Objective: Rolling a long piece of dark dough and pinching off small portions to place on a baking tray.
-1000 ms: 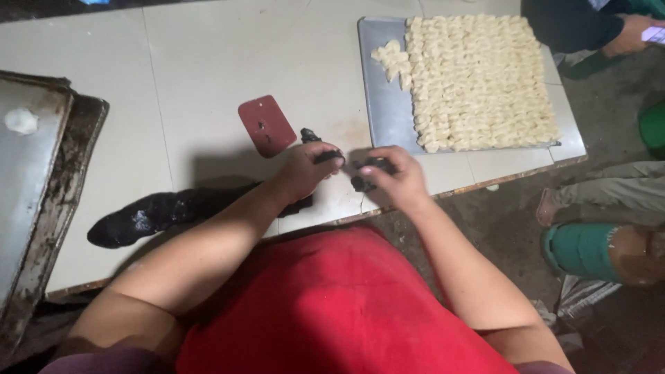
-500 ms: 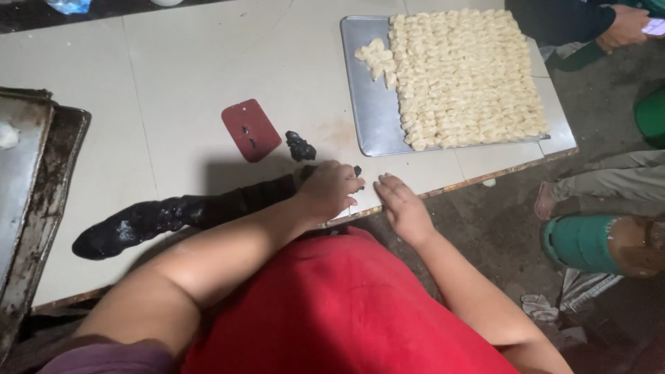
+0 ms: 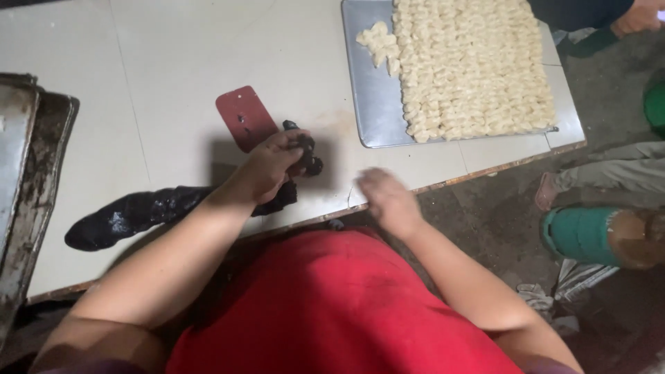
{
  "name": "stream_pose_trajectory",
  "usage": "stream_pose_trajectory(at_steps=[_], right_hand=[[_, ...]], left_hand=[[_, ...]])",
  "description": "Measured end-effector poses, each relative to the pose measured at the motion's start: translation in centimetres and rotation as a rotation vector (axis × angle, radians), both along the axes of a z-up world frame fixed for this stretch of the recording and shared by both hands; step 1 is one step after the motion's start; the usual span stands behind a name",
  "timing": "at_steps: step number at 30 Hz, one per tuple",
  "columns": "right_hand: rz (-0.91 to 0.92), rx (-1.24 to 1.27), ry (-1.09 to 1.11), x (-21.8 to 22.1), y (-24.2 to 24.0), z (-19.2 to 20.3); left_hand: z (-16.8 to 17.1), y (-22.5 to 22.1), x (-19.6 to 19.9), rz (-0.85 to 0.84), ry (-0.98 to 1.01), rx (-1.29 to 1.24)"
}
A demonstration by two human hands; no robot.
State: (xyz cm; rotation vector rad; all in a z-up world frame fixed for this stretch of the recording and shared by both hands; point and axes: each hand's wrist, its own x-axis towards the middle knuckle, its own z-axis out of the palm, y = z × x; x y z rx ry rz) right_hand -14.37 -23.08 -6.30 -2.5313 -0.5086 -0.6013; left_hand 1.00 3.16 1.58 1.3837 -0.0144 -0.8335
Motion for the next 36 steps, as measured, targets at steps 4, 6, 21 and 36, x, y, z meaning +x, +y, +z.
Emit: stream_pose_trajectory(at_steps=[4,6,21,36], right_hand=[[-0.494,-0.184,0.139,-0.4,-4.9,-0.7],[-0.412,-0.155,0.186,-0.1,-3.3,-0.6],[-0.347,1.54,0.717,3.5,1.8,7.4],[-0.026,1.849,0.766,3.5,1.2,6.0]], left_hand=[[1.4,0.2,-0.7,0.032,0.156,-0.106],[-0.3,-0.1,-0.6,0.048,0.205,-0.176],[4.0,-5.1,-2.7,-0.151,-0.807,-0.004],[-1.0,-0.1,1.3,-0.115,-1.211,0.409]])
